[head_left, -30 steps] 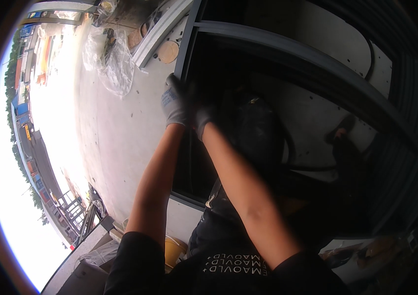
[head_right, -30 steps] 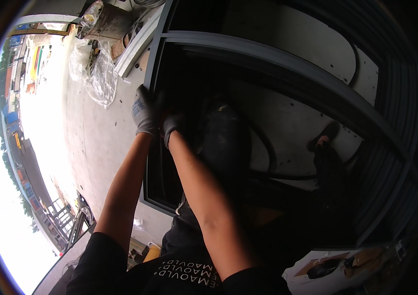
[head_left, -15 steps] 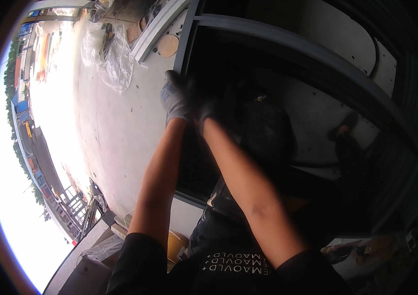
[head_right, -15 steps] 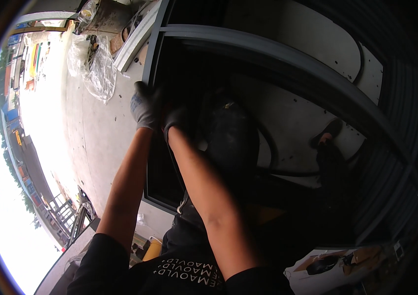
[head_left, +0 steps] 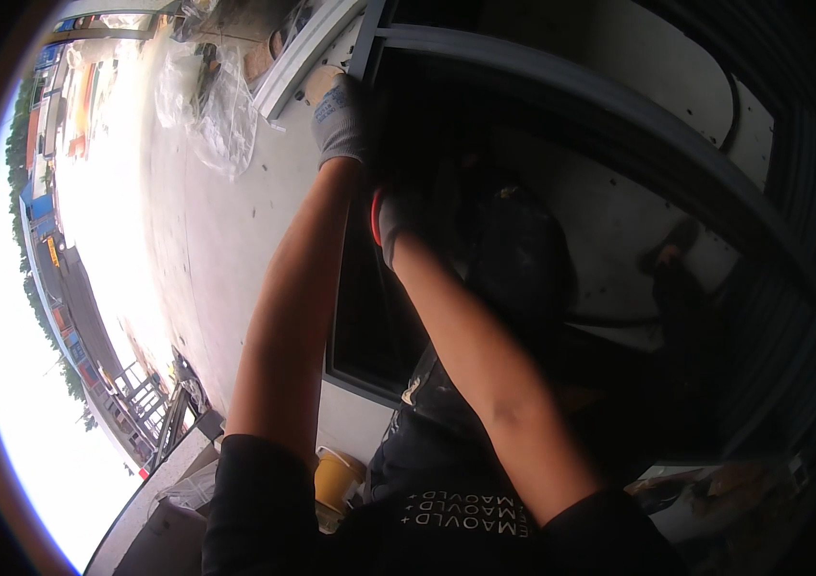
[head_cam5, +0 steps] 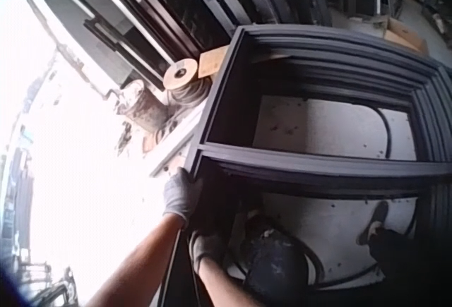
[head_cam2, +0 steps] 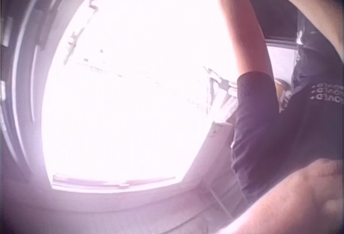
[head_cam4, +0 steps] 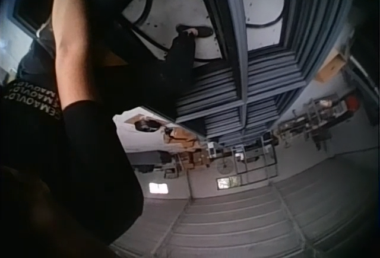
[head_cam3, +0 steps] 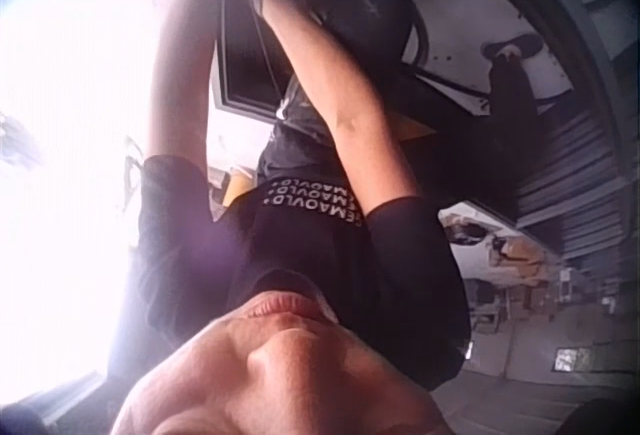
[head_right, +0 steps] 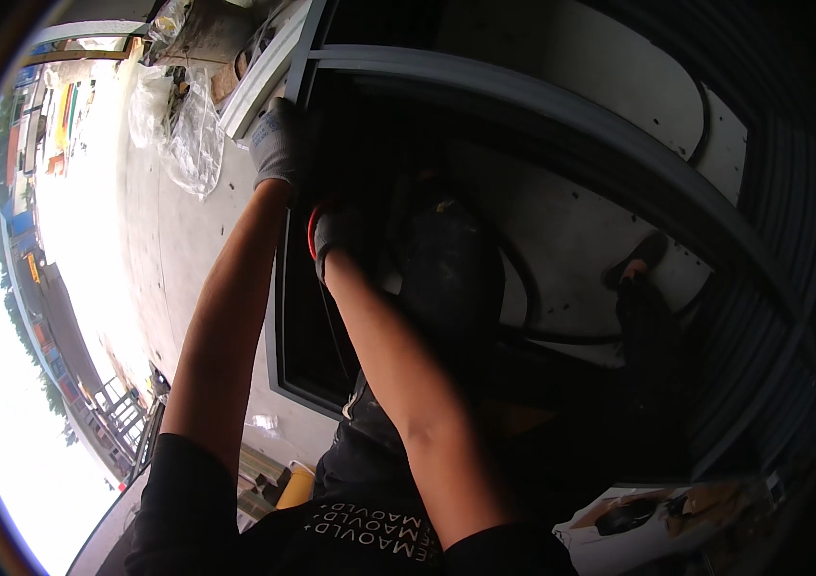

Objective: Installing black rubber seals into metal door or window frames using scissors to cut the trim.

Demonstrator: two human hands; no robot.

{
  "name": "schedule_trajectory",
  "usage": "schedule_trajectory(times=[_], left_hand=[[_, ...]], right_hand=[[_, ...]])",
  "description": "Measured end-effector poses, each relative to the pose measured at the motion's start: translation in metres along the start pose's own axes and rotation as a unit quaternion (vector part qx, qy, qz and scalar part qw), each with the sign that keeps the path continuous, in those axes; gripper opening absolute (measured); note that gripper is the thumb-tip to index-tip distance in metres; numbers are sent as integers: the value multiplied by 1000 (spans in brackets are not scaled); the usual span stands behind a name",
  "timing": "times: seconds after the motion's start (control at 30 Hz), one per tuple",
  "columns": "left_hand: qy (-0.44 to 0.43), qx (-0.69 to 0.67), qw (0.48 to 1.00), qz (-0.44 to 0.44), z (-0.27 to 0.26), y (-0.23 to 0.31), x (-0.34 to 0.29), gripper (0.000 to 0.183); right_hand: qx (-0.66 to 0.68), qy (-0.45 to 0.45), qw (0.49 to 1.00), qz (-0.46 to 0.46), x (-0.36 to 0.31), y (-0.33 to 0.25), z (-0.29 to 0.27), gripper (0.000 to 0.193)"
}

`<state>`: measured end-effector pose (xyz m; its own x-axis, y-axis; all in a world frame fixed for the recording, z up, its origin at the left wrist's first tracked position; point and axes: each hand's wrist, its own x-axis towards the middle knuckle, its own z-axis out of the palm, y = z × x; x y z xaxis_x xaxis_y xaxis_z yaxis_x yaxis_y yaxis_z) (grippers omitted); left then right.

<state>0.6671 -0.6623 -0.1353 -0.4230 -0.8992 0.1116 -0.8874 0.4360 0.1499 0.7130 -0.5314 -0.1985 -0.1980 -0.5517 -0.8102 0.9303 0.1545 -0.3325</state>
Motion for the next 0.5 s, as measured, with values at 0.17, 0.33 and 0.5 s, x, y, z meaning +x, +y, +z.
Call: schedule_trajectory(times=[0.17,0.33,0.5], left_hand=[[-23,-32,999,-11,24,2,43,29],[-83,-150,985,33,23,-22,31,45],[-136,-156,974,89,-31,-56,-91,45]], right_hand=[[-2,4,1000,8,-17,18,-11,40],[-1,33,999,21,-69,68,-27,40],[-10,20,999,45,-76,88,-27,40]])
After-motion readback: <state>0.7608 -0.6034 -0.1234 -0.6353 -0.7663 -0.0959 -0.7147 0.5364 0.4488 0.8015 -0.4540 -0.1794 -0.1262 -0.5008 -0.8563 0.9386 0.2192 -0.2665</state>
